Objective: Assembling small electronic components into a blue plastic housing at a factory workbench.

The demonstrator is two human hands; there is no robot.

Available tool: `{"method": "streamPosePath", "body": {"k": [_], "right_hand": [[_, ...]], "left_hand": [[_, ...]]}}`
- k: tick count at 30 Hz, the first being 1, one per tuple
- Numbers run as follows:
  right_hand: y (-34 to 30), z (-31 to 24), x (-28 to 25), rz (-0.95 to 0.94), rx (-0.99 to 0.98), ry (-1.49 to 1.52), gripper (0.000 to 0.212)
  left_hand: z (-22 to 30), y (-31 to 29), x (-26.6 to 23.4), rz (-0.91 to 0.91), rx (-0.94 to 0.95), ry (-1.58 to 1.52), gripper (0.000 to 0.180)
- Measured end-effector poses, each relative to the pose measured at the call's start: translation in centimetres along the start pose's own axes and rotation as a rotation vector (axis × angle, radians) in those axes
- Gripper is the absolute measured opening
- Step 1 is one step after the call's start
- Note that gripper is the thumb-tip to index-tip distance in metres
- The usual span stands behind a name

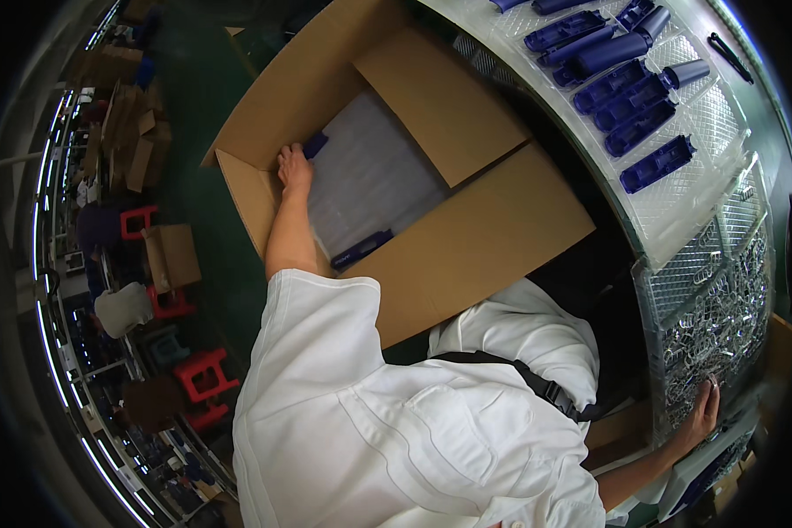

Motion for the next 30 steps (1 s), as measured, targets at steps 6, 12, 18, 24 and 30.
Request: {"method": "streamPosePath", "body": {"k": [6, 12, 18, 24, 30], "right_hand": [[-0.9, -3.8, 2.6, 0.028, 0.008, -0.069, 0.036], [-2.0, -3.3, 1.6, 0.081, 0.004, 0.015, 0.036], [-1.5, -0.9, 0.6, 0.076, 0.012, 0.060, 0.036], [-3.2, -2.1, -0.7, 0.065, -0.017, -0.007, 0.035], [-4.1, -4.0, 3.9, -0.018, 0.031, 0.114, 0.028]], "left_hand": [[-0.8, -0.1, -0.9, -0.024, -0.010, -0.016, 0.047], [1.4, -3.3, -6.2, 0.153, 0.161, -0.159, 0.034], [7.9, -7.8, -10.2, 0.322, 0.661, -0.286, 0.036], [11.7, -7.6, -5.5, 0.046, 0.220, -0.643, 0.040], [9.7, -3.4, -2.7, 0.113, 0.452, -0.068, 0.053]]}}
Point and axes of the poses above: each hand's wrist, its own y-axis towards the middle knuckle, its own x-axis out of the palm, z = x × y, the point moved 1 cm from there along y, towards the middle knuckle, and after that the axes turned 12 degrees about y, right-handed, at the moved point
